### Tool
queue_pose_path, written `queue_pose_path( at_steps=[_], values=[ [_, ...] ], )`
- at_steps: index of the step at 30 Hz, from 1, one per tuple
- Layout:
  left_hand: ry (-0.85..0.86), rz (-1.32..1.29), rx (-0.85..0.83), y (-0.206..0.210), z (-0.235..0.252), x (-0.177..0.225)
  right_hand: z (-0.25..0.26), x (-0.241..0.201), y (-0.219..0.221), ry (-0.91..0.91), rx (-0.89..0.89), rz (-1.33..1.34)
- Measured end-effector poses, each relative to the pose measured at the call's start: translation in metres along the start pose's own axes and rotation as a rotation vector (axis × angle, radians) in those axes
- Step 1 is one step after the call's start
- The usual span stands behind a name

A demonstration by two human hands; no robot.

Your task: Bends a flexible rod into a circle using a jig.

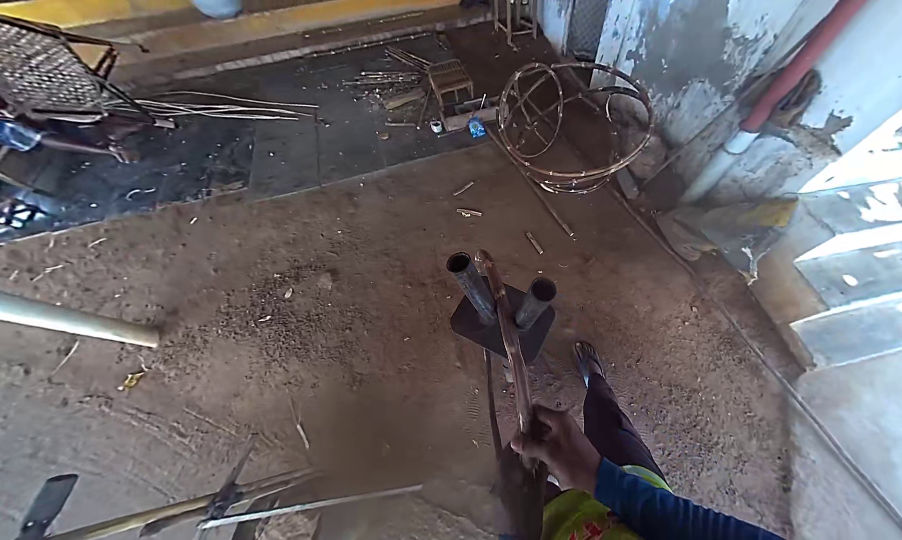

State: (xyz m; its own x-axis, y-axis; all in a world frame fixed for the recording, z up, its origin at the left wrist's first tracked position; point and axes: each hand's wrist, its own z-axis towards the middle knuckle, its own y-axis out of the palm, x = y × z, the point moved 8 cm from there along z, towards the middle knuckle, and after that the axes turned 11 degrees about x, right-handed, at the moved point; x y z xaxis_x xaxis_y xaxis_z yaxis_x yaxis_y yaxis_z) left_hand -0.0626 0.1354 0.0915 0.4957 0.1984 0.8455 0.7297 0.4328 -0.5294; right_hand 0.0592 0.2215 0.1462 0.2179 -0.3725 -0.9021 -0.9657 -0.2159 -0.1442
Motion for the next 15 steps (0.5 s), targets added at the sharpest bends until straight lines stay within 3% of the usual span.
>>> queue_pose_path(
  at_steps=[4, 6, 10, 15],
  values=[
    [0.009, -0.109, -0.015, -0.016, 0.009, 0.003, 0.009, -0.050, -0.012, -0.150, 0.086, 0.229],
    [-0.025, 0.039, 0.073, -0.029, 0.008, 0.023, 0.009, -0.049, -0.006, -0.133, 0.011, 0.341],
    [-0.099, 0.155, 0.035, -0.036, 0.014, 0.050, 0.000, -0.027, 0.014, -0.041, -0.122, 0.397],
    [-0.153, -0.152, -0.034, -0.028, 0.021, 0.040, 0.008, -0.046, 0.021, 0.071, -0.209, 0.629]
  ],
)
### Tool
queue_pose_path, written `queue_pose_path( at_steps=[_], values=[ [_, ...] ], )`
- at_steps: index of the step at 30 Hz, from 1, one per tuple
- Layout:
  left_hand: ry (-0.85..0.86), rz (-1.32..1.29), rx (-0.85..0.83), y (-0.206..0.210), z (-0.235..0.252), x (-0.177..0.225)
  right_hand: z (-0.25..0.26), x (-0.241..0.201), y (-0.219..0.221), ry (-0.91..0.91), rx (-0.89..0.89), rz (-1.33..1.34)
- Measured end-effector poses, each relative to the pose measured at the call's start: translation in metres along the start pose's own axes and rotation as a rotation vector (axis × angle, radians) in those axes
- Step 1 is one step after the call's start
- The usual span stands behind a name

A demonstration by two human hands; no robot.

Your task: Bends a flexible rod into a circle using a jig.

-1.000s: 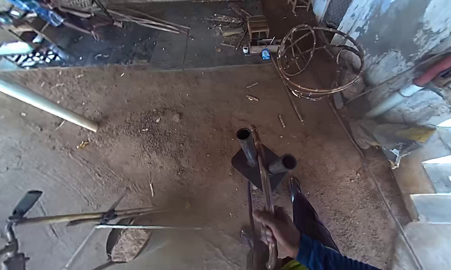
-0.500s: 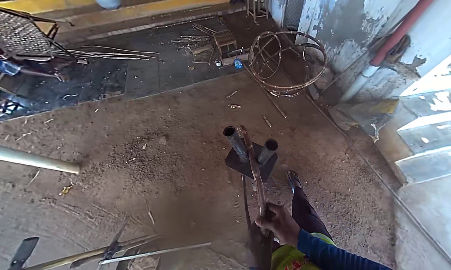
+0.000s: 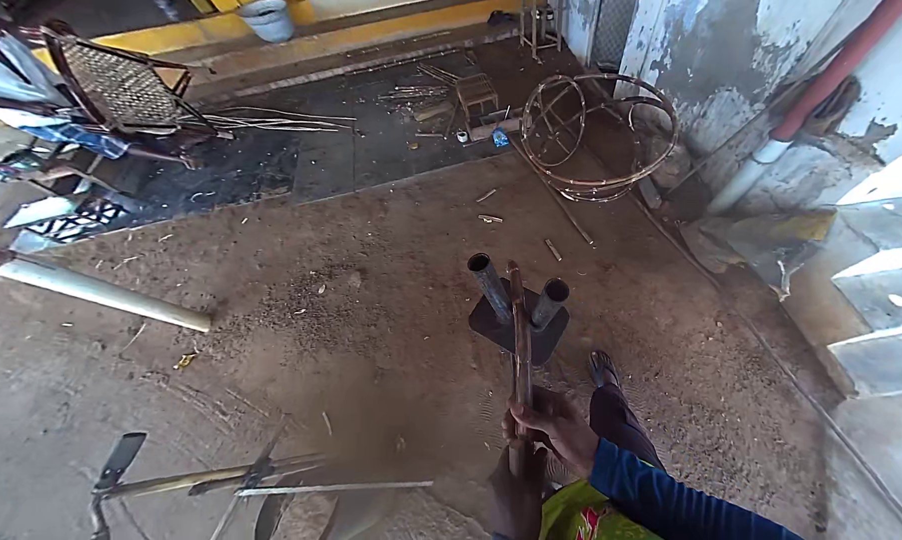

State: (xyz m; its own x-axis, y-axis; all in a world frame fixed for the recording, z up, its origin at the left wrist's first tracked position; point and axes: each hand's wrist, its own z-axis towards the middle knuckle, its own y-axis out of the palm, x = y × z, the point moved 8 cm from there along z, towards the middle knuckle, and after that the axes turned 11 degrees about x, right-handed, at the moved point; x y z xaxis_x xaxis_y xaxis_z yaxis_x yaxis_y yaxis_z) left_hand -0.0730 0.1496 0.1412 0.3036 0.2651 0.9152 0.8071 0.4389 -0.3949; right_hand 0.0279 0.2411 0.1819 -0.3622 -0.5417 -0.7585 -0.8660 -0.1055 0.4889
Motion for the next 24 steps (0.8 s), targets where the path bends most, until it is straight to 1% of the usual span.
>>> queue_pose_path(
  at_steps=[2, 4, 6, 8, 10, 12, 14, 16, 17, 19, 21, 23, 24],
  values=[
    [-0.024, -0.029, -0.054, 0.007, -0.001, -0.006, 0.007, 0.002, 0.001, 0.093, 0.015, 0.083],
    [-0.058, -0.156, -0.192, 0.019, 0.002, -0.009, 0.013, 0.006, -0.003, 0.180, 0.074, 0.118],
    [-0.092, -0.266, -0.312, 0.029, 0.010, -0.003, 0.018, 0.002, -0.006, 0.216, 0.098, 0.124],
    [-0.122, -0.300, -0.339, 0.039, 0.011, 0.000, 0.024, -0.008, -0.006, 0.244, 0.099, 0.119],
    [-0.219, -0.349, -0.223, 0.045, 0.004, -0.004, 0.033, -0.010, -0.007, 0.292, 0.109, 0.057],
    [-0.317, -0.273, -0.115, 0.047, -0.004, -0.007, 0.039, -0.008, -0.005, 0.341, 0.094, 0.003],
    [-0.343, -0.177, -0.049, 0.051, -0.011, -0.017, 0.042, -0.006, -0.007, 0.362, 0.068, -0.017],
    [-0.383, -0.184, 0.063, 0.060, -0.024, -0.033, 0.044, -0.004, -0.011, 0.383, 0.019, -0.051],
    [-0.412, -0.207, 0.088, 0.066, -0.032, -0.036, 0.043, -0.003, -0.014, 0.395, -0.006, -0.061],
    [-0.386, -0.263, 0.124, 0.078, -0.039, -0.039, 0.046, -0.006, -0.019, 0.407, -0.056, -0.085],
    [-0.333, -0.308, 0.167, 0.090, -0.043, -0.029, 0.045, -0.010, -0.026, 0.420, -0.087, -0.107],
    [-0.302, -0.320, 0.177, 0.090, -0.043, -0.021, 0.043, -0.012, -0.026, 0.410, -0.093, -0.099],
    [-0.298, -0.300, 0.143, 0.083, -0.038, -0.018, 0.043, -0.012, -0.023, 0.399, -0.098, -0.072]
  ],
)
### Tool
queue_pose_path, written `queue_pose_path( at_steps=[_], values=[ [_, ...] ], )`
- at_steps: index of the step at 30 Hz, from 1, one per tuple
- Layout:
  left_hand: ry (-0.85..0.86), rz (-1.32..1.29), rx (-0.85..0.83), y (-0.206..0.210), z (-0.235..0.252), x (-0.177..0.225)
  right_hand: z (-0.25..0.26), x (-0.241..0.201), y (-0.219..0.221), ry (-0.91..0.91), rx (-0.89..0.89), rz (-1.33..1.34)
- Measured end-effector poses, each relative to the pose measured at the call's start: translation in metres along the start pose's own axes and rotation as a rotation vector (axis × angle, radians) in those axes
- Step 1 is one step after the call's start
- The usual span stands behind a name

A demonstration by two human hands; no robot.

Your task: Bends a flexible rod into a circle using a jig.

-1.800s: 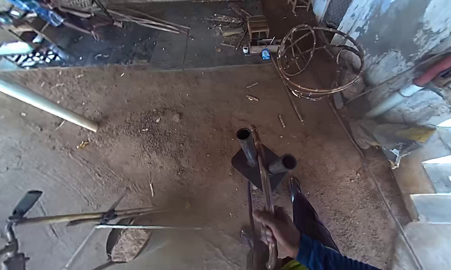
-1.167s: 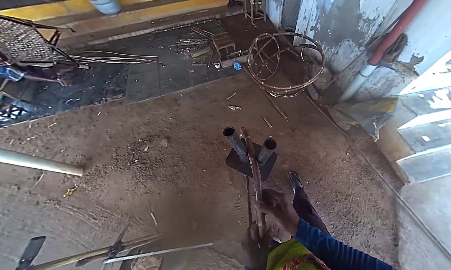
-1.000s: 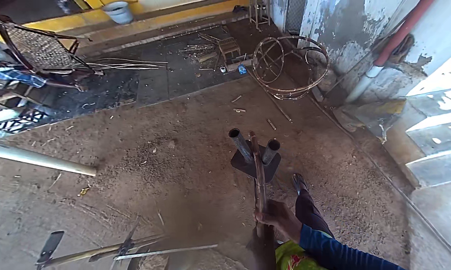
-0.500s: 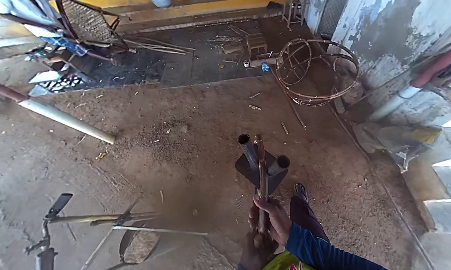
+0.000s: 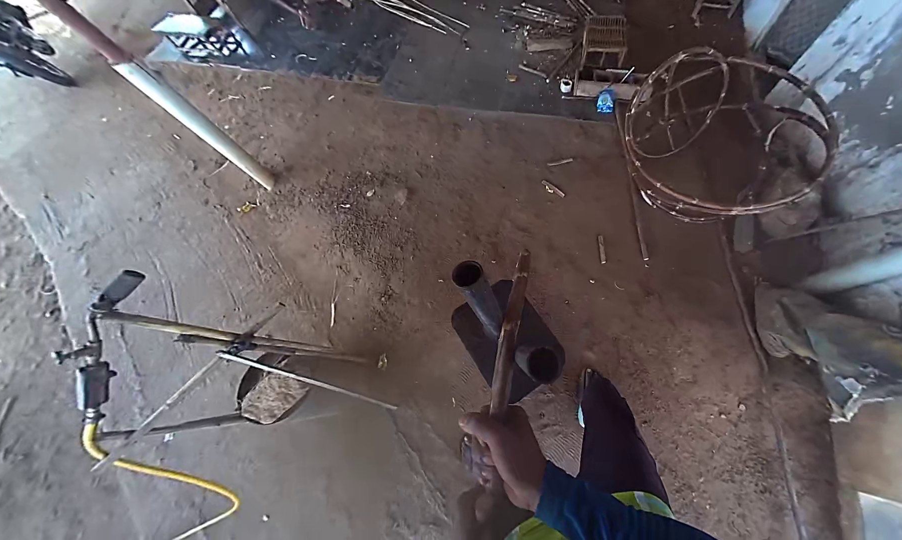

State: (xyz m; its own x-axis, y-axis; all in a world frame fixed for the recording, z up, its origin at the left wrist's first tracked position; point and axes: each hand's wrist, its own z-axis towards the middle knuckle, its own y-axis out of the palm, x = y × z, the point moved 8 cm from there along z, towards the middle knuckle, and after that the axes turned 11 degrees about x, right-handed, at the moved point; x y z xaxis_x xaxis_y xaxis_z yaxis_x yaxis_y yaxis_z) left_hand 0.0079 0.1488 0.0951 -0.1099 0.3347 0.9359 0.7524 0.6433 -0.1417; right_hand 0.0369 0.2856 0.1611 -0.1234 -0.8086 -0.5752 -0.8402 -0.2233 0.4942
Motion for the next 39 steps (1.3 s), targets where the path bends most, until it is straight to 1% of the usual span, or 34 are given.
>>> queue_pose_path(
  at_steps=[3, 5, 7, 9, 12, 14, 17, 19, 20, 21, 22, 23, 24, 27, 29, 31, 32, 33, 35, 37, 39],
  values=[
    [0.027, 0.145, -0.139, -0.018, 0.017, 0.024, -0.002, 0.001, 0.010, -0.028, -0.020, 0.118],
    [0.032, 0.163, -0.233, -0.025, 0.024, 0.027, -0.004, 0.007, 0.013, -0.067, 0.018, 0.144],
    [-0.003, 0.179, -0.284, -0.026, 0.027, 0.027, -0.004, 0.013, 0.015, -0.105, 0.070, 0.150],
    [0.004, 0.152, -0.259, -0.026, 0.025, 0.029, -0.003, 0.018, 0.016, -0.107, 0.115, 0.151],
    [0.007, 0.135, -0.167, -0.022, 0.016, 0.025, -0.001, 0.021, 0.013, -0.081, 0.137, 0.090],
    [0.039, 0.073, -0.087, -0.017, 0.010, 0.021, 0.000, 0.020, 0.012, -0.074, 0.112, 0.048],
    [-0.004, 0.000, 0.019, -0.008, 0.000, 0.032, 0.000, 0.020, 0.010, -0.031, 0.041, -0.012],
    [-0.010, -0.080, 0.089, 0.001, -0.006, 0.029, 0.000, 0.018, 0.007, 0.015, -0.009, -0.054],
    [0.015, -0.088, 0.117, 0.007, -0.011, 0.023, -0.002, 0.017, 0.003, 0.033, -0.024, -0.079],
    [0.076, -0.062, 0.141, 0.014, -0.017, 0.016, -0.005, 0.014, -0.003, 0.040, -0.030, -0.113],
    [0.150, 0.010, 0.133, 0.020, -0.024, 0.005, -0.008, 0.012, -0.008, 0.041, -0.025, -0.149],
    [0.190, 0.060, 0.130, 0.022, -0.027, 0.002, -0.011, 0.012, -0.010, 0.038, -0.027, -0.167],
    [0.192, 0.091, 0.106, 0.022, -0.023, 0.008, -0.011, 0.012, -0.007, 0.024, -0.036, -0.158],
    [0.117, 0.098, -0.081, 0.005, 0.004, 0.020, -0.002, 0.013, 0.005, -0.040, -0.016, -0.068],
    [0.105, 0.091, -0.186, -0.006, 0.010, 0.026, -0.003, 0.019, 0.010, -0.051, 0.033, -0.018],
    [0.170, 0.119, -0.240, -0.017, 0.015, 0.026, -0.005, 0.019, 0.016, -0.062, 0.092, 0.054],
    [0.248, 0.154, -0.205, -0.026, 0.015, 0.027, -0.008, 0.018, 0.022, -0.069, 0.104, 0.099],
    [0.329, 0.179, -0.135, -0.035, 0.014, 0.032, -0.012, 0.016, 0.031, -0.084, 0.095, 0.131],
    [0.413, 0.235, 0.013, -0.052, 0.006, 0.045, -0.020, 0.019, 0.048, -0.139, 0.049, 0.141],
    [0.395, 0.420, 0.094, -0.060, 0.005, 0.049, -0.020, 0.025, 0.050, -0.196, 0.077, 0.088],
    [0.306, 0.592, 0.055, -0.061, 0.012, 0.045, -0.016, 0.032, 0.042, -0.205, 0.201, 0.035]
  ],
)
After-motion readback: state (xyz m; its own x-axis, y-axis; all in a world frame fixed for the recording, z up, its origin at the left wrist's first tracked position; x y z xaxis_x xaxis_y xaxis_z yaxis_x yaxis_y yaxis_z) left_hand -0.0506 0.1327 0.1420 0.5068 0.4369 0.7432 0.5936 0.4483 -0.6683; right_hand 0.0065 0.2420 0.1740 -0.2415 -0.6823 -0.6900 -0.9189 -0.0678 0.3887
